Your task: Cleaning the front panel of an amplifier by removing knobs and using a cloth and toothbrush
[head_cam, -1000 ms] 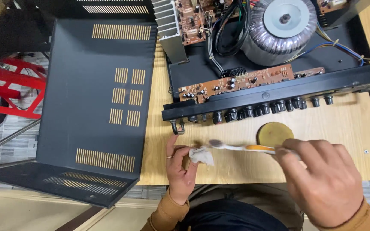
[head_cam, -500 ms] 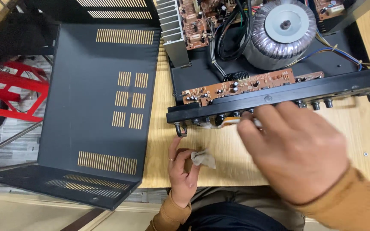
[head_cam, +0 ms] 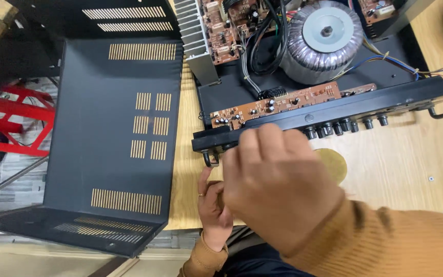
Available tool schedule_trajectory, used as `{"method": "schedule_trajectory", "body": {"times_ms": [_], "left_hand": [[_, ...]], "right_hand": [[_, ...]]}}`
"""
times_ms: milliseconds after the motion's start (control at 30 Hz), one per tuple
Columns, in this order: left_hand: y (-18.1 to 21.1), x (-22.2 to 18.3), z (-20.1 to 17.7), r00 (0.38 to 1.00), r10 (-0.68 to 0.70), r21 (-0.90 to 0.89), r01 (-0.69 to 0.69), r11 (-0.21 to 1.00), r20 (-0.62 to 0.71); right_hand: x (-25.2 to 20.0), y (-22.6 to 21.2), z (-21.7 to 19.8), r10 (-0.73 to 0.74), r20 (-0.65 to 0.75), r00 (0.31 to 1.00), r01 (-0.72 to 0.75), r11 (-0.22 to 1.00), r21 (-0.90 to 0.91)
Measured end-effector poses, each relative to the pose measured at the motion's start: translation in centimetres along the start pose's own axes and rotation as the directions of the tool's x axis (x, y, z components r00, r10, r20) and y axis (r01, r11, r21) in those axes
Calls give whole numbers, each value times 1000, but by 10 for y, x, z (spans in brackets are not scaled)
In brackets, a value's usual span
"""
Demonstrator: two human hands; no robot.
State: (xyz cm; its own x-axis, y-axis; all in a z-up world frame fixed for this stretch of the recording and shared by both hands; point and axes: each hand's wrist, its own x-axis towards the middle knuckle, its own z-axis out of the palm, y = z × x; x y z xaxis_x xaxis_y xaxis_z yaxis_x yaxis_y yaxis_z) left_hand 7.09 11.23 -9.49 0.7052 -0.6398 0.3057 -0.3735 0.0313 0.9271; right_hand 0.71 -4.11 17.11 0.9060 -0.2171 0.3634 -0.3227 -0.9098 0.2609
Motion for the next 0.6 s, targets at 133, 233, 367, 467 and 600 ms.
{"method": "schedule_trajectory", "body": {"times_ms": [133,233,367,467,600], "left_hand": [[-23,-9,5,912,-358,-921,299,251,199],[-19,-7,7,932,-328,-869,285,405,153],[-14,4,6,962,-252,-765,237,599,101],[-14,6,6,977,-207,-665,192,722,58],[-7,9,2,991,-133,-497,123,859,16]], "right_hand": [[12,-7,-12,3,-43,999,-4,1000,-19],[20,-15,-16,-15,36,999,17,999,-52],[21,-34,12,38,57,998,-29,990,-139],[23,-13,-18,79,18,997,-79,997,0],[16,-21,6,76,-39,996,-80,991,-110]]}}
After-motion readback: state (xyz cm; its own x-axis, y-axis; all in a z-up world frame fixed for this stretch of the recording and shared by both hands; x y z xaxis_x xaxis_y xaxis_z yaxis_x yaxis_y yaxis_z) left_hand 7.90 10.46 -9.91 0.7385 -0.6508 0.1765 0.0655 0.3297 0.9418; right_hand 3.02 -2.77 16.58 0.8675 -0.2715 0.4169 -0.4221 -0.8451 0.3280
